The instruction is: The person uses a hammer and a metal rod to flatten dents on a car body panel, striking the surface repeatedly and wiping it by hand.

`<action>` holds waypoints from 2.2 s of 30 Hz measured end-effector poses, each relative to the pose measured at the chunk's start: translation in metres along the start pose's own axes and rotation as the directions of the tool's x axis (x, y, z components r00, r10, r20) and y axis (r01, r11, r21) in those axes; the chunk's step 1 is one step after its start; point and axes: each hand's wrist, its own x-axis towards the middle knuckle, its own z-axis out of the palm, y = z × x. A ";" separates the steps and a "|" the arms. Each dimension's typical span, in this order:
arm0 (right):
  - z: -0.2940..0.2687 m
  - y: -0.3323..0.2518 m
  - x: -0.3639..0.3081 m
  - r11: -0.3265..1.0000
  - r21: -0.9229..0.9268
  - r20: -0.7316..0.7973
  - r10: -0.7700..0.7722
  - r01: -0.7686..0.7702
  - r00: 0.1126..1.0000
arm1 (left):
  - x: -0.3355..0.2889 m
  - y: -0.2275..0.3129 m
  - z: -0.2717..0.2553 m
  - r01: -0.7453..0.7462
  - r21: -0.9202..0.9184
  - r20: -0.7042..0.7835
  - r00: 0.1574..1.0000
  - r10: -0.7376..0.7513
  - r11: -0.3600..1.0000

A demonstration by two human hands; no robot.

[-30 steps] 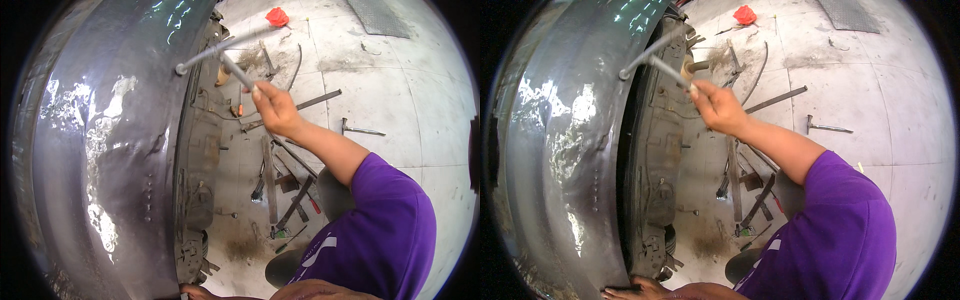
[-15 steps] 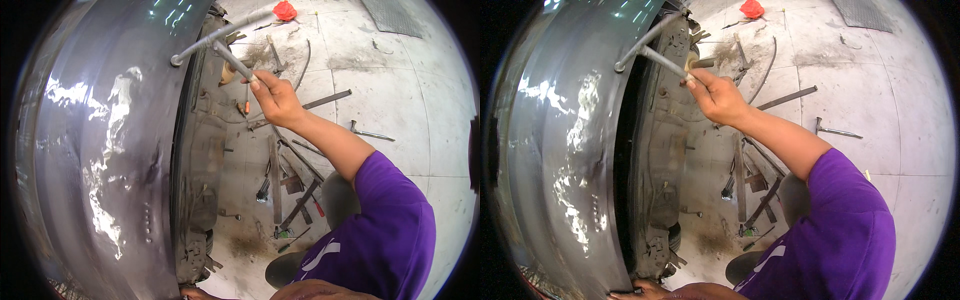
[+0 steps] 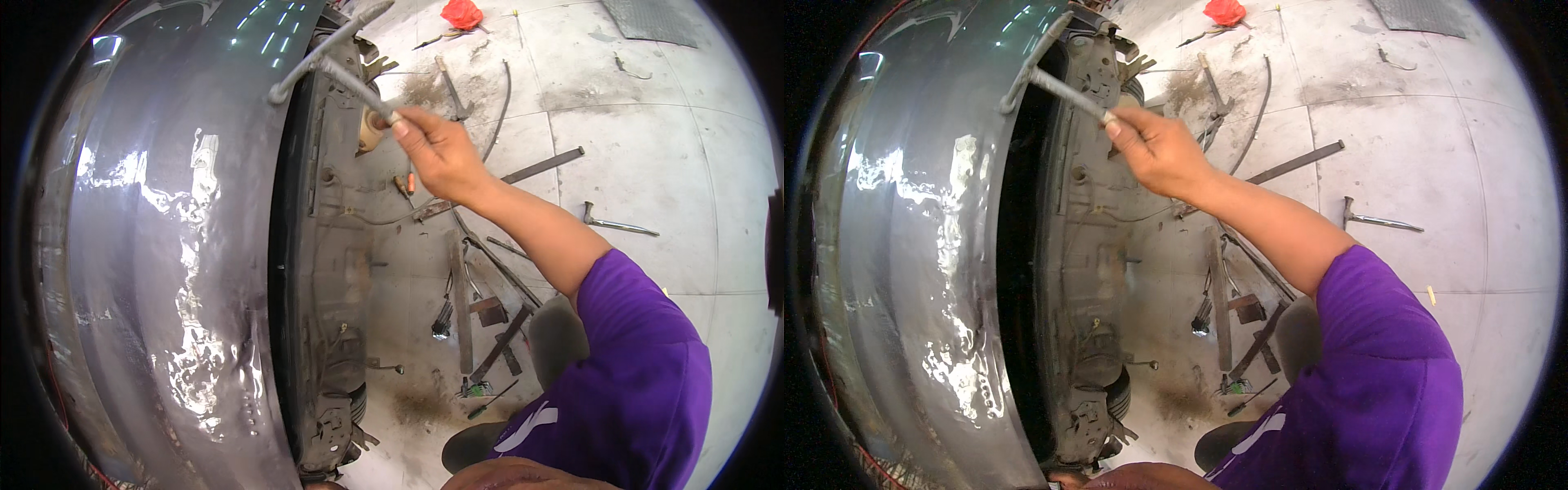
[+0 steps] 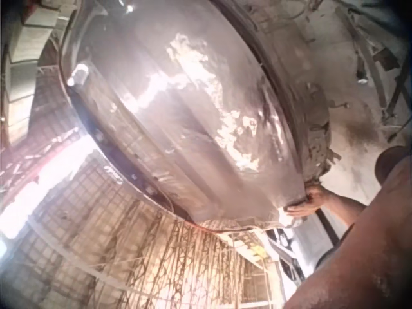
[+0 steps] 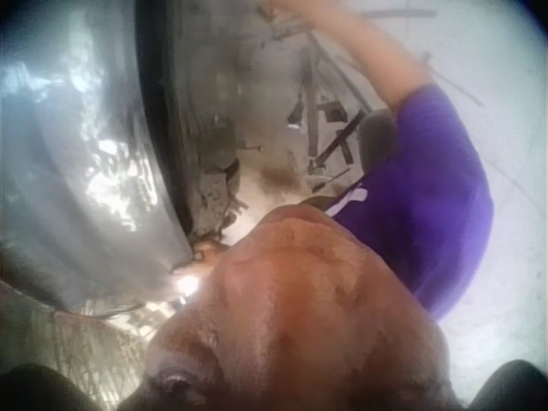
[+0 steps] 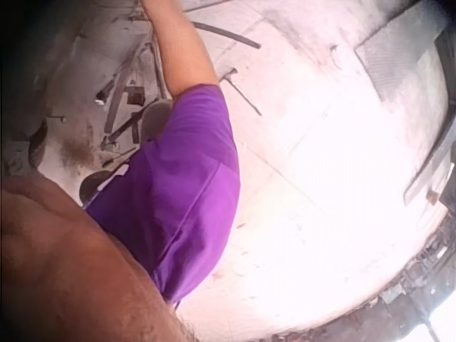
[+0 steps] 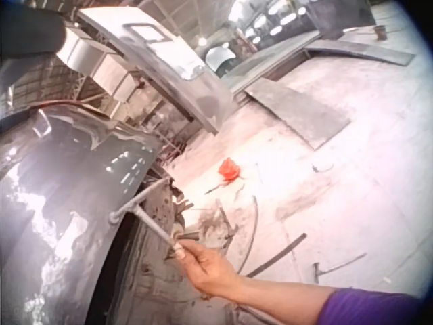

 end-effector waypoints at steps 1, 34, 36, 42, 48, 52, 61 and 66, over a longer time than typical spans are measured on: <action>0.001 0.002 0.000 0.996 0.092 -0.027 0.008 -0.006 1.000 | -0.002 -0.002 -0.001 -0.010 0.013 0.026 1.000 0.010 1.000; 0.016 0.018 -0.017 0.978 0.197 -0.064 0.076 -0.062 0.995 | 0.012 0.025 0.005 0.012 0.034 0.016 1.000 -0.012 0.999; 0.021 0.018 -0.022 0.969 0.240 -0.039 0.060 -0.049 0.997 | 0.018 0.027 0.005 -0.082 0.118 -0.059 0.994 0.089 0.990; 0.025 0.012 -0.039 0.986 0.167 0.044 0.016 -0.024 0.999 | -0.011 -0.020 0.020 -0.041 -0.021 0.022 0.999 0.041 0.999; 0.022 0.000 -0.059 0.988 0.155 0.153 -0.002 -0.022 0.988 | -0.006 -0.011 0.024 -0.028 -0.097 -0.010 1.000 0.028 0.995; 0.020 -0.002 -0.087 0.956 0.284 0.155 -0.118 0.070 0.981 | -0.006 -0.013 0.024 -0.022 -0.091 -0.035 0.999 0.019 0.996; 0.021 -0.018 -0.106 0.987 0.150 0.285 -0.096 0.054 0.954 | -0.013 -0.019 0.024 0.053 -0.098 -0.009 0.998 -0.054 0.994; 0.027 -0.026 -0.119 0.980 0.175 0.242 -0.137 0.095 0.961 | -0.012 -0.018 0.024 0.055 -0.131 -0.044 0.997 -0.062 0.990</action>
